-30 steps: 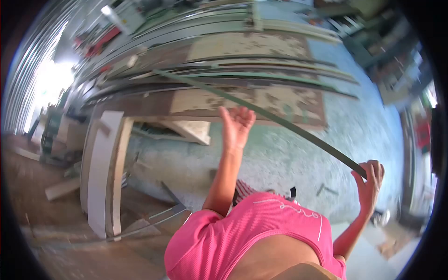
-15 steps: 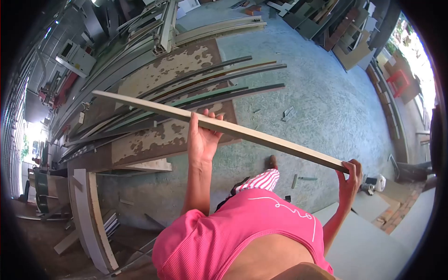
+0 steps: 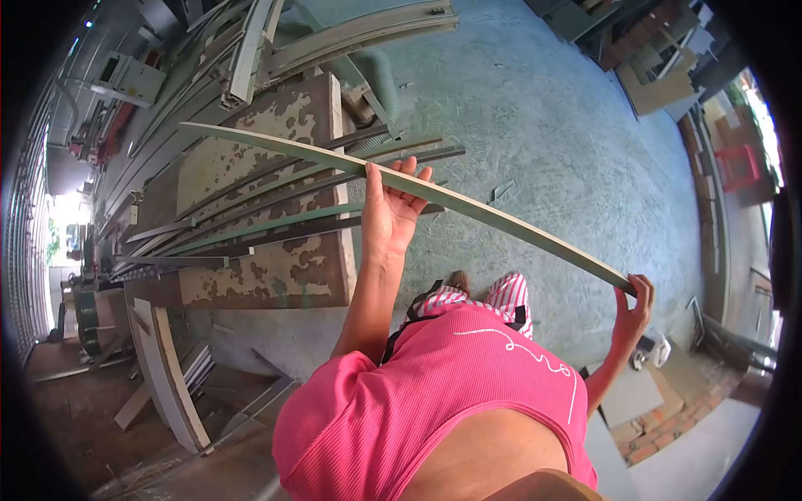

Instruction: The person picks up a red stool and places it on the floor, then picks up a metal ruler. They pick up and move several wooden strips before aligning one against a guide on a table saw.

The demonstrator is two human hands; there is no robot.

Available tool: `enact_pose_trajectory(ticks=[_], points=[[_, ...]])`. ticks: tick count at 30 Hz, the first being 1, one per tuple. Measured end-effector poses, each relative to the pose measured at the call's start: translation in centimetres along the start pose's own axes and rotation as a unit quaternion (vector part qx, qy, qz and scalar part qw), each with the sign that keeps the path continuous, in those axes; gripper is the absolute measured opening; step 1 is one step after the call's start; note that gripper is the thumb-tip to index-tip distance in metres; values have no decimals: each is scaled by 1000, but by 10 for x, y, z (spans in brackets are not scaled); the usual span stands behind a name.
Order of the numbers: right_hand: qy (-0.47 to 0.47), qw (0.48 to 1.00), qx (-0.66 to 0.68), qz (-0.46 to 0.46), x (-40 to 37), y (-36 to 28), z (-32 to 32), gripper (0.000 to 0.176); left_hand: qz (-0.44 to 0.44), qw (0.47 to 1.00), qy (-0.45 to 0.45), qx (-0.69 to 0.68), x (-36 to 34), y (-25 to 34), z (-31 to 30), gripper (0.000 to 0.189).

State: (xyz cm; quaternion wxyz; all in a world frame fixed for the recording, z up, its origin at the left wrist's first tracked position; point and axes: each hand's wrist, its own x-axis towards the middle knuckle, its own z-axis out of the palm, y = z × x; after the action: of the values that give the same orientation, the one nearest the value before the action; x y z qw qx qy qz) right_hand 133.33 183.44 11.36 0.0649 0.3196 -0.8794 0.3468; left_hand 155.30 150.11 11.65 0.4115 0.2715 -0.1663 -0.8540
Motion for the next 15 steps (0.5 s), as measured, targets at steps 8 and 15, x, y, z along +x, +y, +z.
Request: enact_pose_trajectory(ticks=[8, 15], points=[[-163, 982, 99, 6, 145, 78, 91, 25, 131, 986, 93, 35, 95, -52, 28, 55], [-428, 895, 69, -101, 338, 122, 140, 35, 203, 948, 246, 4, 182, -80, 118, 75]])
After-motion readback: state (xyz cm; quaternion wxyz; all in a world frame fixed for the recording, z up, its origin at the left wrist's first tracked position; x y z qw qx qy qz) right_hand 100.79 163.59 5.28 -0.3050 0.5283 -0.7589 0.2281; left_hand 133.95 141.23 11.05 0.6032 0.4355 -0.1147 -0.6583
